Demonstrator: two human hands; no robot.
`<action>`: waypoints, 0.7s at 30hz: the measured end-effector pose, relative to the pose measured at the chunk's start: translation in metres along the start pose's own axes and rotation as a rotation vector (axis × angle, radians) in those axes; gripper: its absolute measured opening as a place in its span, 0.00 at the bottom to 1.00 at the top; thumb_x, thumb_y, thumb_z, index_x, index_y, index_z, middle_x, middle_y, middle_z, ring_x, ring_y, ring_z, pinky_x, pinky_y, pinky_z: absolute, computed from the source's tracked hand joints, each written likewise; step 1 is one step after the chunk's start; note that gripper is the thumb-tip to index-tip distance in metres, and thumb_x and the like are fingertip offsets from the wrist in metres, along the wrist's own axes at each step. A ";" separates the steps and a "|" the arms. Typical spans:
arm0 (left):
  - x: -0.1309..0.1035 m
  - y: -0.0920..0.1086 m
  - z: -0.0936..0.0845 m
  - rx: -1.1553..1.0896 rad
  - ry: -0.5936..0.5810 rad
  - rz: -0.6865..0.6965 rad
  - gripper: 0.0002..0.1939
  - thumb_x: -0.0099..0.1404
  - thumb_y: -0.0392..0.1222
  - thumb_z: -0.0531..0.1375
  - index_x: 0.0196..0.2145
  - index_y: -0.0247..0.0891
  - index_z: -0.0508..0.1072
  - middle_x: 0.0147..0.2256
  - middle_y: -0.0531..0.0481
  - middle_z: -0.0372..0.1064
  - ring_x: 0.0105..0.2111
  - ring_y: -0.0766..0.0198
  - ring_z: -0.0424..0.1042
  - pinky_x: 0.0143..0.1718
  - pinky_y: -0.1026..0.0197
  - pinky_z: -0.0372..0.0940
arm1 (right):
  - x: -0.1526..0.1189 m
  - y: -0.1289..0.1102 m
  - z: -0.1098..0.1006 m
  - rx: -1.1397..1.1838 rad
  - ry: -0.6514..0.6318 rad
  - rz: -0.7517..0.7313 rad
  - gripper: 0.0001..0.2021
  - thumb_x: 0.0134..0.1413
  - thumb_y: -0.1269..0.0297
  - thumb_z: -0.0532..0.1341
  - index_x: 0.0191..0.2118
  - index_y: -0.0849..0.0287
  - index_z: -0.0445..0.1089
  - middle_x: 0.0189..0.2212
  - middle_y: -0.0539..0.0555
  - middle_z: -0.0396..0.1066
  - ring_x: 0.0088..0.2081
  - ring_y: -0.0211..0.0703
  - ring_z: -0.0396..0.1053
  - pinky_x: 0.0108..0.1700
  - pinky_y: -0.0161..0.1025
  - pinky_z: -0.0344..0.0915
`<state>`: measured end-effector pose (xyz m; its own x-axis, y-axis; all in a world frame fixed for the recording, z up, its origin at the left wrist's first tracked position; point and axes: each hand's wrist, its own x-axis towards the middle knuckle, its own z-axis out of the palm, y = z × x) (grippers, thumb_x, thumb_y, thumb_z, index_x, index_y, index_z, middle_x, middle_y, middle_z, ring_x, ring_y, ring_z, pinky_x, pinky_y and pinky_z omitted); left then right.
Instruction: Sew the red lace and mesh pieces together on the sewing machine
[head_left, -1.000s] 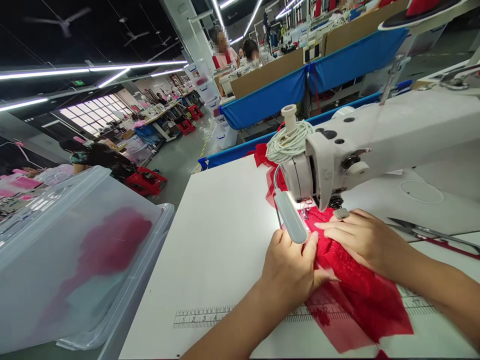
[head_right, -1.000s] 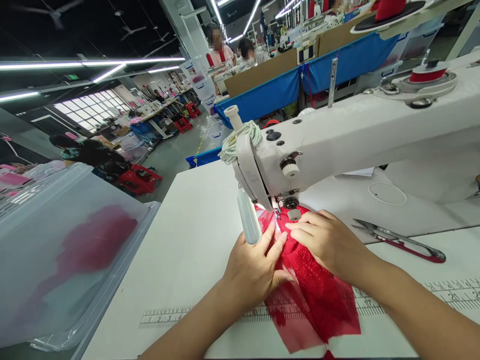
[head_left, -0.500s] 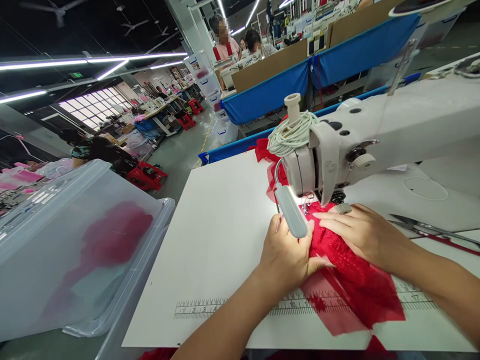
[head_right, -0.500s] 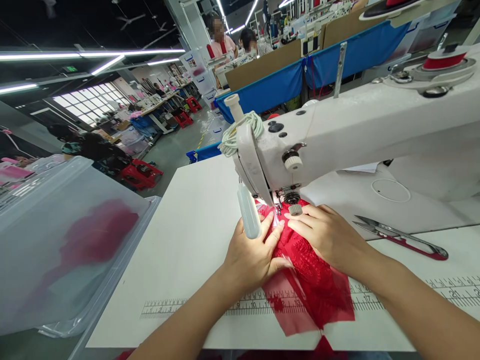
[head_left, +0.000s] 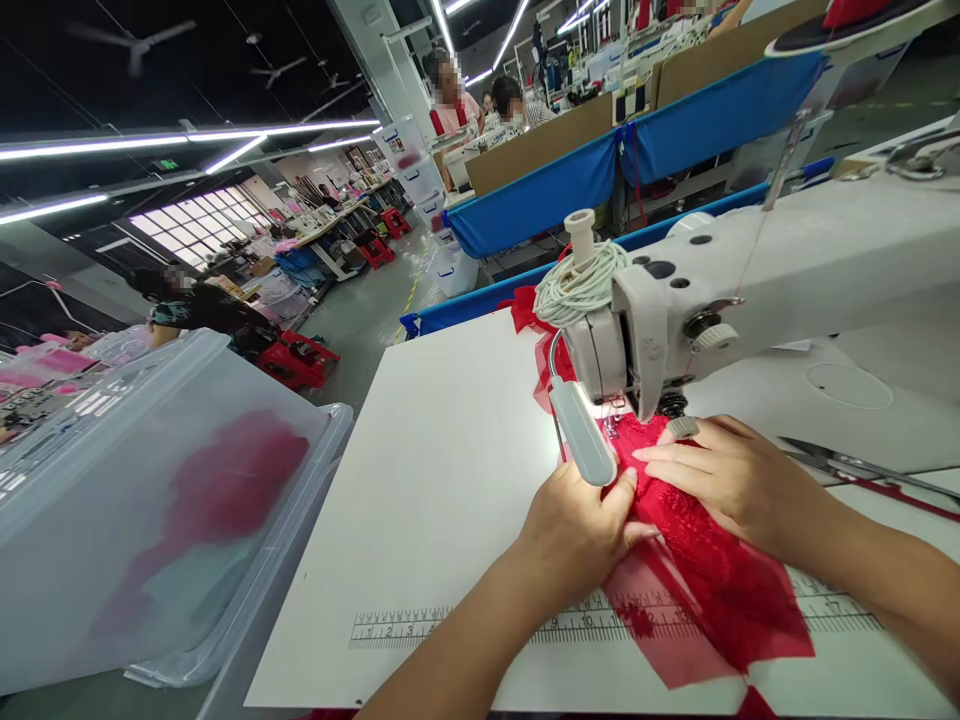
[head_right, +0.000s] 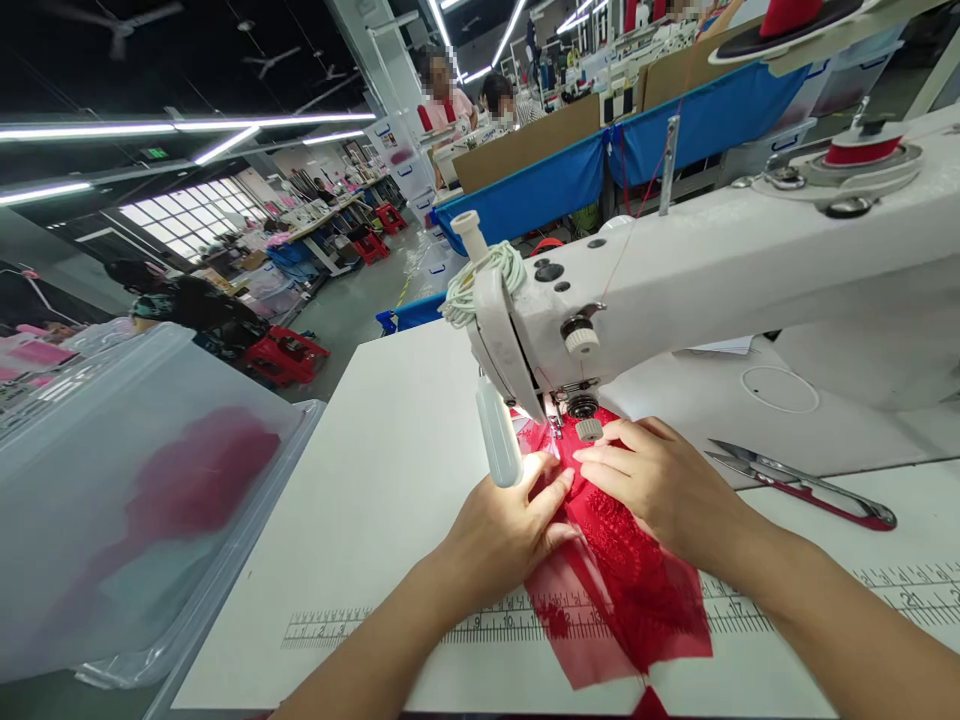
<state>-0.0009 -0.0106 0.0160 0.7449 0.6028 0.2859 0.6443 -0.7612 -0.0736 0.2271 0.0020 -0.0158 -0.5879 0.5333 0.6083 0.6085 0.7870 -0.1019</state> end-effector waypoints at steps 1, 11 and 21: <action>-0.001 0.001 0.000 0.002 0.021 -0.006 0.32 0.76 0.62 0.45 0.48 0.31 0.76 0.43 0.35 0.74 0.33 0.56 0.73 0.33 0.55 0.71 | 0.000 0.000 0.000 -0.001 0.005 -0.002 0.19 0.57 0.81 0.51 0.42 0.57 0.75 0.42 0.54 0.80 0.42 0.48 0.68 0.42 0.47 0.60; -0.007 0.008 0.008 0.020 0.131 -0.008 0.38 0.75 0.65 0.44 0.54 0.27 0.75 0.46 0.32 0.76 0.40 0.50 0.76 0.41 0.51 0.72 | -0.001 0.000 0.001 -0.024 0.014 -0.015 0.18 0.61 0.79 0.50 0.41 0.56 0.75 0.43 0.56 0.80 0.46 0.52 0.67 0.42 0.49 0.59; -0.006 0.007 0.010 0.061 0.128 -0.029 0.38 0.75 0.66 0.44 0.56 0.28 0.74 0.48 0.32 0.76 0.44 0.49 0.75 0.48 0.48 0.69 | 0.001 0.002 0.003 -0.045 -0.015 0.008 0.18 0.62 0.80 0.48 0.41 0.60 0.74 0.39 0.57 0.78 0.41 0.50 0.65 0.42 0.45 0.59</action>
<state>0.0012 -0.0167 0.0042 0.7003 0.5859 0.4077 0.6772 -0.7259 -0.1200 0.2261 0.0044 -0.0179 -0.5905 0.5445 0.5956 0.6367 0.7679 -0.0708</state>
